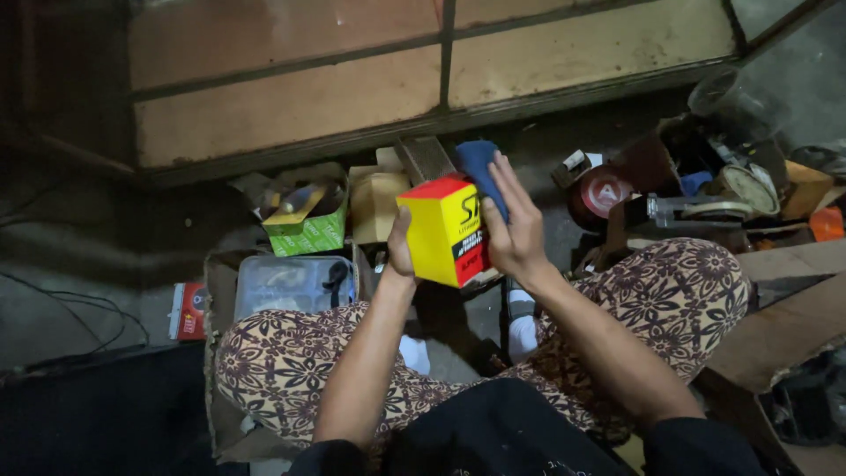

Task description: The recorder is wiping a box of lithium grease with a blue cloth to clean it.

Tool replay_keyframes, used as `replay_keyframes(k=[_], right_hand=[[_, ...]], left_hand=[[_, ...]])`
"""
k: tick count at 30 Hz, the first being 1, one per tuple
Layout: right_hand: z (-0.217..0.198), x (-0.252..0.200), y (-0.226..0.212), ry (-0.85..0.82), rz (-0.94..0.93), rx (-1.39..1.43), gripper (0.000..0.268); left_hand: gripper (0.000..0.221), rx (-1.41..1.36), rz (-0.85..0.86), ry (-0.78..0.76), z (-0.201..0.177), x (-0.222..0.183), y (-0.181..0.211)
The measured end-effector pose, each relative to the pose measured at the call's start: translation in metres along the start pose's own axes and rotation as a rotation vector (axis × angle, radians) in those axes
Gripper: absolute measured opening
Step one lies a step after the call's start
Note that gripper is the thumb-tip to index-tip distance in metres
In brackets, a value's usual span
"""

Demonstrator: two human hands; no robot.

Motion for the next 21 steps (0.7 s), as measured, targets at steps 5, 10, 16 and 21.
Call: replay_keyframes(k=[5,10,16,21], right_hand=[[0.013,-0.015,-0.037,-0.134,-0.124,0.044,0.049],[0.029,-0.021,-0.071,-0.388,-0.481,-0.015,0.057],[0.016,-0.004,-0.021,-0.259,-0.298,-0.134,0.053],[0.003,-0.002,-0.001,-0.125,-0.083,-0.096,0.048]], left_hand=[[0.076,-0.039,0.0,0.13,-0.047,0.002,-0.012],[0.08,-0.141,0.072,0.181,-0.042,0.0,0.01],[0.082,-0.18,0.14,0.259,-0.023,0.003,0.032],[0.08,-0.23,0.16,0.221,-0.017,0.006,0.03]])
Point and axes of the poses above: each hand's wrist, its own x-axis towards the middle knuckle, its own z-axis out of the palm, y = z × x, the point moved 8 cm from there along x, towards the middle knuckle, and after that the axes turned 2 degrees about -x, right-handed, at the moved point
